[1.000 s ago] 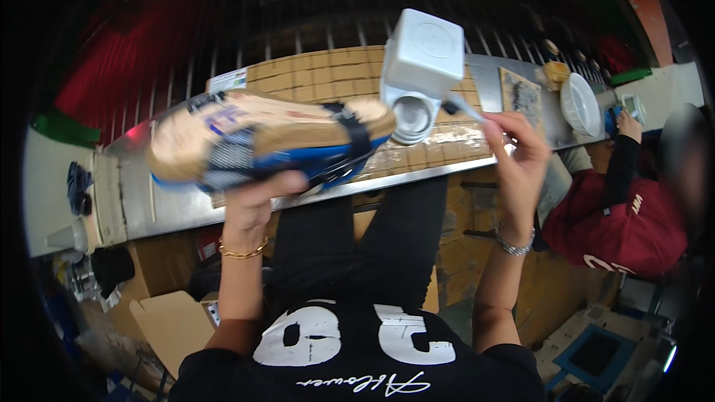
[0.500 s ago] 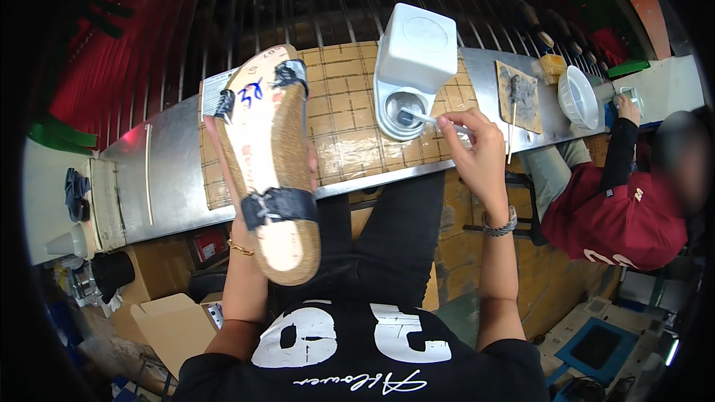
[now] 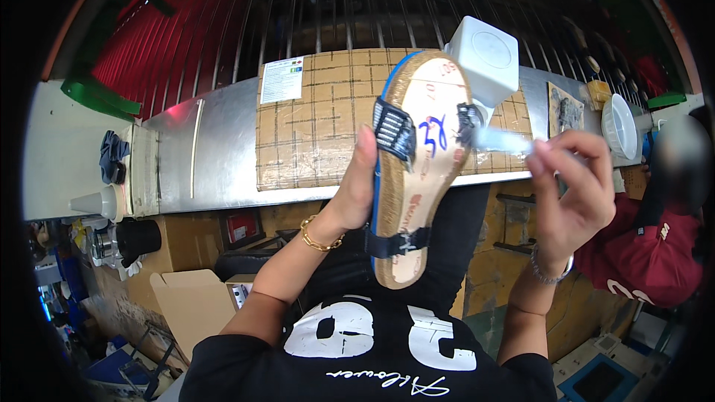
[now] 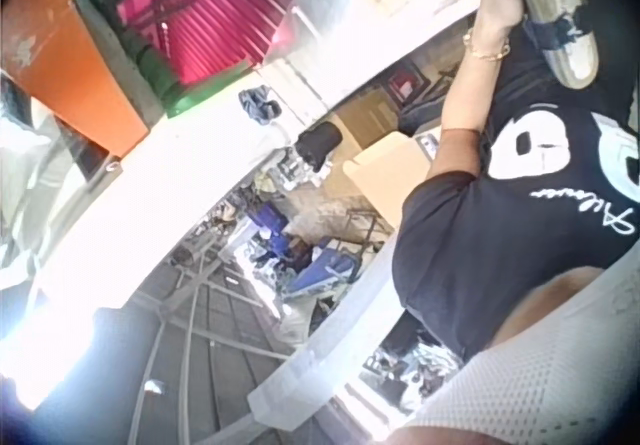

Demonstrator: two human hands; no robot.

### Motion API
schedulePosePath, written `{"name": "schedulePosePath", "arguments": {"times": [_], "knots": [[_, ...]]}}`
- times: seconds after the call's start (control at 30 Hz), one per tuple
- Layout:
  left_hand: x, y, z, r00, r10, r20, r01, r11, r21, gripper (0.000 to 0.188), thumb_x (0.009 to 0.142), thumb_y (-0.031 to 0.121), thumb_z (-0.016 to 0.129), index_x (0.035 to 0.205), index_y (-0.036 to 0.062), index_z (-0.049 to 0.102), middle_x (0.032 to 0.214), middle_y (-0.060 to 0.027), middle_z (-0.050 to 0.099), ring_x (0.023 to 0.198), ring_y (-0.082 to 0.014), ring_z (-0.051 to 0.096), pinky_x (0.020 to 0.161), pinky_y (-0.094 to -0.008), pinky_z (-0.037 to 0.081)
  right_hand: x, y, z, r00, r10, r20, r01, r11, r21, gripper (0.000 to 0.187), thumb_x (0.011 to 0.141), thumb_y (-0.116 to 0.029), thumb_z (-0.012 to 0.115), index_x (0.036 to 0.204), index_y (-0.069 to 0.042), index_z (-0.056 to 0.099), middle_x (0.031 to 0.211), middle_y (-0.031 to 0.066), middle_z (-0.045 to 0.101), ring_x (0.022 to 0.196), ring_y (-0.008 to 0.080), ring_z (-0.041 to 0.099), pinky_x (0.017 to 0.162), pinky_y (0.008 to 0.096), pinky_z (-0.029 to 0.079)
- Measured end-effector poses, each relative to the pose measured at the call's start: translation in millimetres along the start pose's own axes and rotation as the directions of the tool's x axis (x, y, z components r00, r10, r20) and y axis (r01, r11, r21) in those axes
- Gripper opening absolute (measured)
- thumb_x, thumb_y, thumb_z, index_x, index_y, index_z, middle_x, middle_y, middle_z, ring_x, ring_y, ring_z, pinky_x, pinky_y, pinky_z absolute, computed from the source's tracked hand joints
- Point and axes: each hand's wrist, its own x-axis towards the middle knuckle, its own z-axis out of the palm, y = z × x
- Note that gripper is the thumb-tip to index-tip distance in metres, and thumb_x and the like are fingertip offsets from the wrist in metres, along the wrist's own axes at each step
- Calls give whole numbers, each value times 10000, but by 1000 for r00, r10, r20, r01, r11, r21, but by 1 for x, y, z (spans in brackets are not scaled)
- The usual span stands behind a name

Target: The person holds a sandal and uses a brush to apply glue from a white container to the straps and sole edges. The person repeatedly dips the brush into the container and spreads the adhesive along the sandal's surfaces.

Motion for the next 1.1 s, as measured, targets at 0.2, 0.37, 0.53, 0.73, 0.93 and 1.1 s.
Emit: {"name": "schedulePosePath", "arguments": {"times": [0.2,0.37,0.53,0.73,0.93,1.1], "knots": [[-2,1,12,997,79,10,-80,995,63,1025,915,835,239,1274,-63,578,1122,-167,702,1024,-196,693,889,-327,555,-7,-21,11,995,69,67,-72,996,44,285,666,-22,844,932,-120,816,833,37,646,761,132,554,696,261,377],[-4,3,18,987,154,-46,-139,962,235,1036,882,870,272,1135,-68,632,959,-147,739,895,-188,718,781,-312,558,3,-30,11,998,-33,-51,30,998,-54,304,657,-4,843,937,-120,815,851,31,637,753,130,552,693,258,387],[-1,5,24,976,210,-62,-175,920,351,1000,895,853,294,1112,-63,633,913,-150,742,850,-205,732,731,-319,560,4,-40,0,990,-106,-95,85,974,-208,352,628,4,860,947,-138,818,879,30,620,761,136,547,670,251,394],[-7,12,21,967,238,-96,-181,897,404,964,911,830,320,1105,-60,636,895,-144,743,825,-208,737,700,-310,561,6,-40,9,983,-151,-104,129,972,-194,391,612,30,861,961,-142,818,908,31,620,771,132,541,652,238,398],[-3,11,23,963,262,-67,-216,895,391,935,920,815,327,1071,-53,639,866,-127,736,779,-198,730,666,-304,559,10,-35,1,983,-166,-74,157,980,-119,379,607,47,848,947,-118,813,933,64,614,787,149,544,663,248,404],[-6,10,21,965,251,-83,-201,901,384,904,934,794,332,1037,-52,636,833,-115,726,747,-184,720,649,-295,555,14,-30,-3,972,-234,-8,233,969,-83,370,592,58,828,927,-99,808,939,82,609,791,162,546,676,253,404]]}}
